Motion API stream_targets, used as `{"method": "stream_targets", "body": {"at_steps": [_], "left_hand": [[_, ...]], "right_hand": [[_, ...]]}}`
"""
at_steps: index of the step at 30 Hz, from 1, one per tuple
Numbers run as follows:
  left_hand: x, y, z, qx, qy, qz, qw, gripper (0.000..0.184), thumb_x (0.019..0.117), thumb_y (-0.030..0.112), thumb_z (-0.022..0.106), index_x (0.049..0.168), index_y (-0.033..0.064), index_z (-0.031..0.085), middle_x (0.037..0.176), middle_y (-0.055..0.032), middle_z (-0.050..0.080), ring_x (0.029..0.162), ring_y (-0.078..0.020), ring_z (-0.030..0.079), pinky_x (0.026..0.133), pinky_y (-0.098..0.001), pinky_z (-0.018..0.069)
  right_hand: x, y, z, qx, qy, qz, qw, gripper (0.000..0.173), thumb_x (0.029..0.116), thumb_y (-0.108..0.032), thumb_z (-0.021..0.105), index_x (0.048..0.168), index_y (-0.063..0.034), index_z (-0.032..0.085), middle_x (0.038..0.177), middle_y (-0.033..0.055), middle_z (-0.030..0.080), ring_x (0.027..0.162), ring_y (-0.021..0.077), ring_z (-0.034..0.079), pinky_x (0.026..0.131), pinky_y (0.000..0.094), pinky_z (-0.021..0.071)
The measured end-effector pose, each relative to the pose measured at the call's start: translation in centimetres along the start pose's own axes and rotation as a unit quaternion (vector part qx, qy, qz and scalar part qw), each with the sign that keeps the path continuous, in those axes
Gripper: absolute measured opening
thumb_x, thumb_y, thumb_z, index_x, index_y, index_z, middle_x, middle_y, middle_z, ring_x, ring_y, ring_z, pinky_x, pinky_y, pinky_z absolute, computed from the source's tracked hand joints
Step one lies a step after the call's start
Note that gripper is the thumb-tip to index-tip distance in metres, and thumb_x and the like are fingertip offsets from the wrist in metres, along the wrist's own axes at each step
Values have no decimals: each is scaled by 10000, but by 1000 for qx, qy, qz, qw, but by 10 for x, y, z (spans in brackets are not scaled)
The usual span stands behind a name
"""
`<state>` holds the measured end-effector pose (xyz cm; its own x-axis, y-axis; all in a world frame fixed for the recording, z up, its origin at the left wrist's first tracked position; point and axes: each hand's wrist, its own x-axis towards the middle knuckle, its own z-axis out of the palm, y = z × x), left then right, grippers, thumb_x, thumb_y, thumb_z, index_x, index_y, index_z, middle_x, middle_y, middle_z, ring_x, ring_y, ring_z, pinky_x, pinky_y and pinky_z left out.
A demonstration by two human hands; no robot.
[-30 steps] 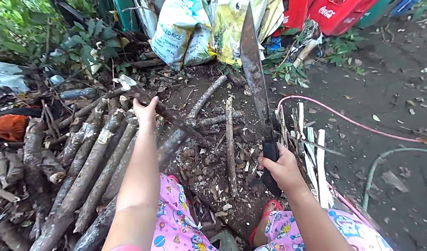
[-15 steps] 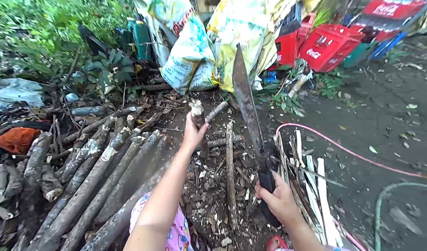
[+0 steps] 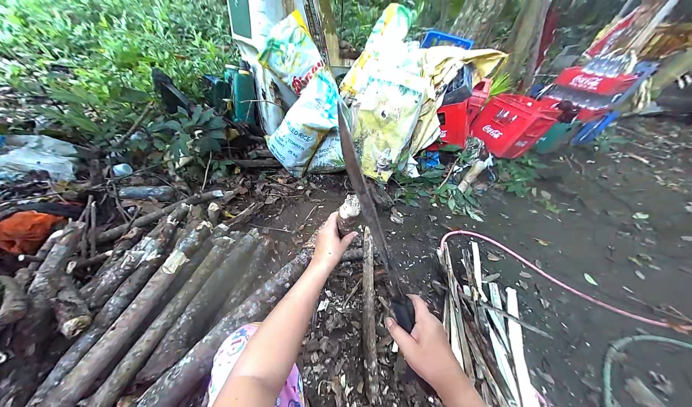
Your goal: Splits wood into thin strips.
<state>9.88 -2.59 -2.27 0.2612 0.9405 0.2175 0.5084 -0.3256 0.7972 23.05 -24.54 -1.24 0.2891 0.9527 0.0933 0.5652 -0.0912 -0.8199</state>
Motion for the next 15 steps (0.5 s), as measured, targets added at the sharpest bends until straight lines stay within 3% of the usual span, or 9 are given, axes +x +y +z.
{"method": "stream_targets", "body": {"at_steps": [2,4,6,7,8,12,15], "left_hand": [[0,2,0,5,-3,-6,1000,657,950,222,755,1470,-59,467,1377,-260,611,1285,-357,614,1135,-484,451],[0,4,-2,11,-8,-9,1000,665,953,223,750,1479,-58,456,1389,-256,605,1296,-351,607,1143,-476,445],[1,2,-2,21,-16,-10,1000,665,960,237,743,1485,-48,453,1390,-249,606,1297,-349,606,1141,-478,446],[2,2,-1,23,-16,-7,1000,665,958,241,744,1485,-45,456,1387,-247,609,1291,-348,611,1137,-481,450],[3,2,0,22,-13,-7,1000,665,956,242,747,1483,-44,460,1386,-246,611,1286,-347,615,1134,-483,453],[8,7,-1,16,-5,-15,1000,640,959,252,746,1467,-36,484,1365,-248,622,1279,-359,617,1128,-501,453],[13,7,0,14,-3,-23,1000,624,962,255,744,1463,-23,498,1353,-239,632,1267,-351,625,1124,-494,456]], "right_hand": [[5,0,-5,43,-44,40,997,518,863,-185,690,1313,38,564,857,120,671,693,209,654,670,411,558],[6,-1,-11,208,-83,74,972,410,824,-112,662,1206,-21,547,692,-2,610,508,85,598,510,252,547],[2,-6,-19,410,-142,127,892,295,805,-59,596,1091,-56,523,591,-15,581,439,106,585,450,275,555],[1,-9,-22,450,-155,139,868,277,806,-64,589,1075,-60,525,583,-12,577,438,119,587,449,292,560],[1,-12,-23,442,-148,136,874,282,807,-57,583,1082,-60,520,583,-14,572,440,120,587,453,293,563],[2,-22,-23,236,-23,36,971,438,794,-78,640,1213,-12,533,664,-55,606,483,47,594,484,227,550],[8,-28,-24,147,68,-62,985,481,806,-158,655,1224,63,561,745,-30,639,547,13,612,526,206,552]]}}
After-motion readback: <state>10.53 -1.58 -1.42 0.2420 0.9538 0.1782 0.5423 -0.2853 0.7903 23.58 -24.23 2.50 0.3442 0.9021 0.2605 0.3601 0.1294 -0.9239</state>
